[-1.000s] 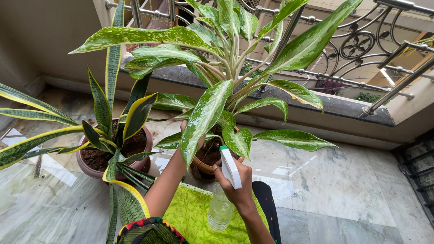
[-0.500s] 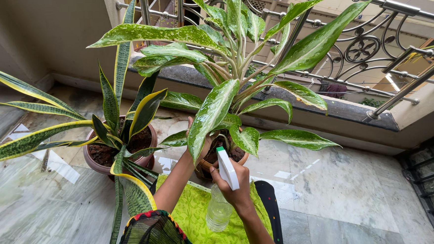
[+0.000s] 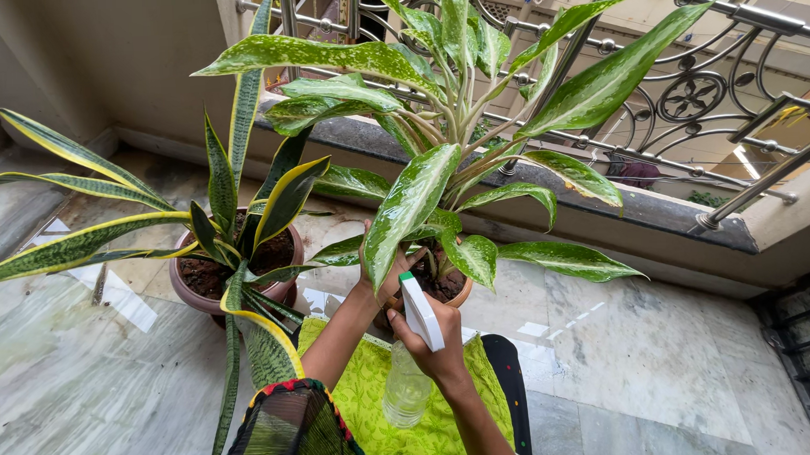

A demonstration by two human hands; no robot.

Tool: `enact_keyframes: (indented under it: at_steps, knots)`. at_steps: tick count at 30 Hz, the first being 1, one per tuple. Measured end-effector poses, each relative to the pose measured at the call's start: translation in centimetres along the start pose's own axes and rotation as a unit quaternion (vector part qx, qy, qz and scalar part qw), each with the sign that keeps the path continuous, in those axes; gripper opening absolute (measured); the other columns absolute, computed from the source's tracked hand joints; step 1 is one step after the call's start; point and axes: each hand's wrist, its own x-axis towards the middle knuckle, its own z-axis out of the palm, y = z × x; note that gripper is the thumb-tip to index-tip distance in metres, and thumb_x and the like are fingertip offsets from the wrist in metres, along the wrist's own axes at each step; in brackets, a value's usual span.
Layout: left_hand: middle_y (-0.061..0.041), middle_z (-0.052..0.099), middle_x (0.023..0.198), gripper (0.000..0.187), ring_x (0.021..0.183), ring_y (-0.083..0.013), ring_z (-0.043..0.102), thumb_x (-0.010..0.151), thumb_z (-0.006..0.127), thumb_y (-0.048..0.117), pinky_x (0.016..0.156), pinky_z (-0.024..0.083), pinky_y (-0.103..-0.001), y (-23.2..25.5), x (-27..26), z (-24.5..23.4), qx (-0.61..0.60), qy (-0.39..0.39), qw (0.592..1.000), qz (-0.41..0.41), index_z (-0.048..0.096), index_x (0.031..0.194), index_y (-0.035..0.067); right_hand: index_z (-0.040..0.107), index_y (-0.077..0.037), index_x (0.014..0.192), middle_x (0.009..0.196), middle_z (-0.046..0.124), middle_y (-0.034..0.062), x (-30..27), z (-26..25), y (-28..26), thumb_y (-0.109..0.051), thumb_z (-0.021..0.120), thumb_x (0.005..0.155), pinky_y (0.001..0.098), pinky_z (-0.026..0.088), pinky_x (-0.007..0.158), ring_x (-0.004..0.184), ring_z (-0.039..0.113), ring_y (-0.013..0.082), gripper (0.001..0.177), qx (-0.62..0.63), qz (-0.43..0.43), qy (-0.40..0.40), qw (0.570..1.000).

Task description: The person sprays water on the leaves of a potted plant using a spray bottle. They hold the leaves with one hand and spray with the other, moving around the plant to cover different leaves.

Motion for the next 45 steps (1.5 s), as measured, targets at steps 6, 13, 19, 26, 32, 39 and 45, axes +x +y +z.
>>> enact_keyframes:
  at_steps: [6,13,19,26,32,39,45]
  knots:
    - [-0.004,0.06,0.136,0.063,0.127,-0.0202,0.055,0.102,0.035,0.066,0.105,0.048,-0.054,0.6,-1.1,1.1,0.011,-0.019,1.0,0.012,0.055,0.139,0.019,0.071,-0.001,0.088,0.065,0.072,0.0111,0.2,0.6,0.5,-0.017,0.076,0.082,0.0324,0.054,0.055,0.057,0.074,0.0198,0.018,-0.02,0.0,-0.004,1.0]
    - [-0.007,0.063,0.13,0.067,0.124,-0.0191,0.057,0.104,0.034,0.068,0.107,0.049,-0.054,1.5,-1.3,2.0,0.014,0.005,1.0,0.019,0.057,0.136,0.014,0.071,-0.001,0.091,0.067,0.071,0.012,0.6,2.0,0.7,-0.017,0.077,0.08,0.0343,0.055,0.056,0.058,0.073,0.0228,0.02,-0.011,-0.028,-0.004,1.0]
    - [-0.013,0.061,0.135,0.073,0.121,-0.0238,0.061,0.106,0.031,0.069,0.108,0.052,-0.049,3.3,-2.7,3.7,0.056,-0.007,0.997,0.06,0.057,0.141,0.01,0.071,-0.002,0.09,0.066,0.072,0.0121,1.4,3.2,0.4,-0.017,0.076,0.081,0.0337,0.056,0.057,0.059,0.075,0.0225,0.019,-0.015,-0.04,-0.02,0.999]
    - [-0.005,0.053,0.153,0.07,0.135,-0.0217,0.055,0.103,0.026,0.062,0.11,0.044,-0.045,6.2,-4.7,3.6,0.077,0.053,0.989,0.115,0.048,0.152,0.018,0.071,-0.002,0.087,0.068,0.072,0.0127,1.6,4.7,-1.0,-0.017,0.076,0.081,0.0334,0.057,0.059,0.06,0.075,0.0231,0.017,0.01,-0.065,-0.034,0.997]
    - [-0.013,0.051,0.155,0.06,0.141,-0.0296,0.051,0.106,0.04,0.053,0.116,0.042,-0.053,8.8,-4.3,-3.1,-0.085,0.026,0.98,0.178,0.052,0.144,0.008,0.071,-0.003,0.088,0.071,0.071,0.0133,2.4,6.2,-2.4,-0.017,0.077,0.081,0.0345,0.057,0.06,0.061,0.073,0.0255,0.017,0.01,-0.123,-0.031,0.992]
    - [-0.01,0.058,0.123,0.064,0.131,-0.0341,0.054,0.102,0.054,0.05,0.115,0.042,-0.061,11.9,-1.8,-13.1,-0.16,0.164,0.952,0.203,0.043,0.15,0.009,0.07,-0.003,0.087,0.072,0.072,0.0121,3.3,7.5,-3.5,-0.017,0.075,0.083,0.0335,0.057,0.06,0.062,0.074,0.024,0.015,0.029,-0.133,-0.053,0.989]
    - [-0.007,0.039,0.135,0.079,0.138,-0.0336,0.044,0.097,0.053,0.056,0.116,0.037,-0.059,13.7,0.1,-15.7,-0.132,0.219,0.942,0.217,0.014,0.164,0.039,0.071,-0.002,0.087,0.073,0.072,0.0117,3.1,8.2,-3.9,-0.017,0.077,0.083,0.033,0.057,0.059,0.063,0.074,0.024,0.017,0.038,-0.134,-0.067,0.988]
